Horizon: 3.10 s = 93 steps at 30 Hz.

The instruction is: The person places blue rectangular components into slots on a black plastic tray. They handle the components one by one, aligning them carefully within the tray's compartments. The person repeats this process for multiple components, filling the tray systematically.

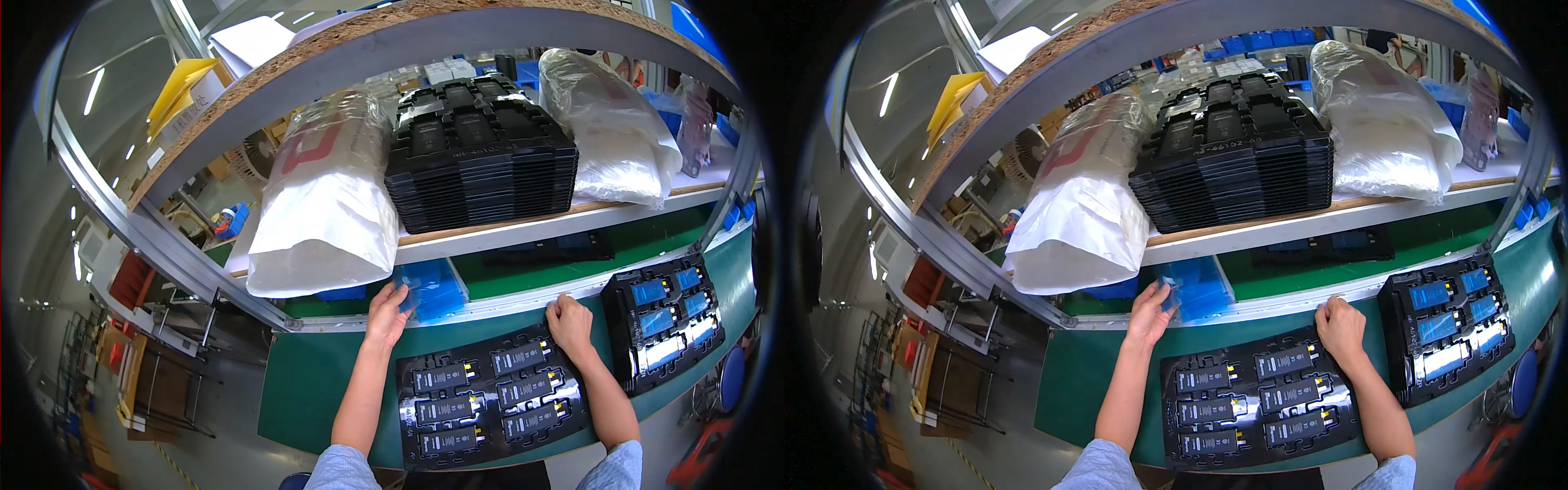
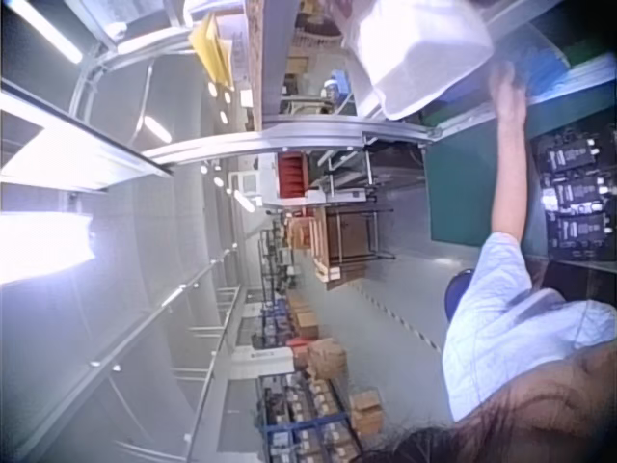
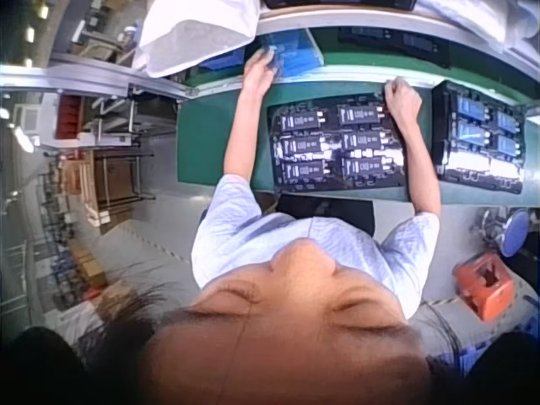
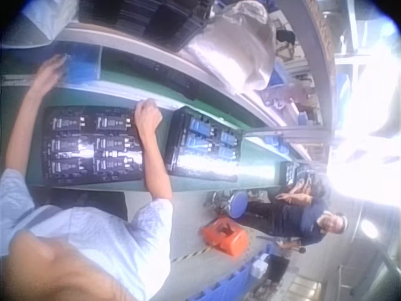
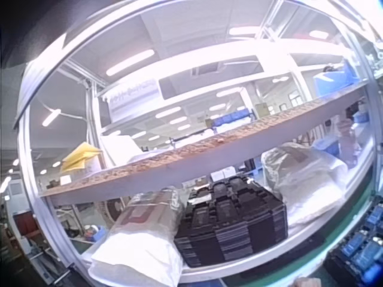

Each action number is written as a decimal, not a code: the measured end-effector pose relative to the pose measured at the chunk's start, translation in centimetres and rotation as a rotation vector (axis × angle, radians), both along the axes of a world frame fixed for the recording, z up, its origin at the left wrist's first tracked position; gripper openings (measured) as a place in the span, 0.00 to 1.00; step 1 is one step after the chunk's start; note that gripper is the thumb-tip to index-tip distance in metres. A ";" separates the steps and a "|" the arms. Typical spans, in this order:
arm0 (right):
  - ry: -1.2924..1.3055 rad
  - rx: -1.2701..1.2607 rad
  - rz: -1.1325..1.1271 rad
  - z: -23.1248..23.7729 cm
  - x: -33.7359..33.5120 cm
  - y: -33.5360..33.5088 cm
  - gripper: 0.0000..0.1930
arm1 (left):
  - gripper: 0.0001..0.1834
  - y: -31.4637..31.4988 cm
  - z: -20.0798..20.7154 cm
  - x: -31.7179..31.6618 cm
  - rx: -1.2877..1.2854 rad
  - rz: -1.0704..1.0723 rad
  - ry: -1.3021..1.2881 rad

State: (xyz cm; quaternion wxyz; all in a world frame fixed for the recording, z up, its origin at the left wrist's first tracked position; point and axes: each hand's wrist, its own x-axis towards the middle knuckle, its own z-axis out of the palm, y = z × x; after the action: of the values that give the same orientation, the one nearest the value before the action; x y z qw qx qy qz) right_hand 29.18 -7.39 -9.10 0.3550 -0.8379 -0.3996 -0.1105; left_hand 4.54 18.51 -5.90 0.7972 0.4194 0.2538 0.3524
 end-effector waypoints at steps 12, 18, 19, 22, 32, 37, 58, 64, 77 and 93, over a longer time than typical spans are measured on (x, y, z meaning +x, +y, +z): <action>-0.201 0.062 0.180 3.0 -1.7 -0.2 0.12 | 0.12 -4.6 1.3 2.0 0.269 -0.080 0.084; 1.071 0.097 0.614 2.5 -4.0 -1.1 0.19 | 0.26 -10.8 1.8 3.7 0.286 -0.224 0.072; 1.173 0.114 0.653 3.1 -4.6 -1.5 0.13 | 0.29 -11.5 2.0 3.8 0.315 -0.243 0.080; 1.281 0.179 0.613 3.5 -4.6 -2.3 0.07 | 0.41 -12.6 2.5 3.9 0.422 -0.206 0.003; 1.150 0.189 0.645 3.6 -4.3 -2.7 0.06 | 0.23 -11.5 2.5 3.1 0.871 -0.425 0.203; 0.775 0.193 0.571 3.1 -4.2 -2.7 0.11 | 0.12 -11.8 1.7 3.2 0.577 -0.478 0.267; 1.079 0.270 0.572 3.3 -4.9 -2.6 0.09 | 0.19 -14.0 2.5 3.3 0.642 -0.240 0.488; 1.151 0.348 0.553 3.6 -5.1 -2.8 0.08 | 0.18 -14.0 2.4 3.1 0.863 -0.134 0.507; 1.129 0.609 0.308 4.9 -1.1 -4.7 0.09 | 0.20 -12.8 10.3 -0.8 1.609 0.320 0.636; 1.157 0.287 0.284 4.8 -1.4 -4.8 0.08 | 0.14 -15.5 10.7 -5.2 1.752 -0.131 1.307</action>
State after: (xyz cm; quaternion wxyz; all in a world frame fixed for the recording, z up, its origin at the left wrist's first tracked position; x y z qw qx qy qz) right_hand 27.75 -12.18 -4.31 0.6351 -0.6442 -0.2310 0.3582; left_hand -0.68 3.05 4.75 -0.0488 0.9595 0.2665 0.0771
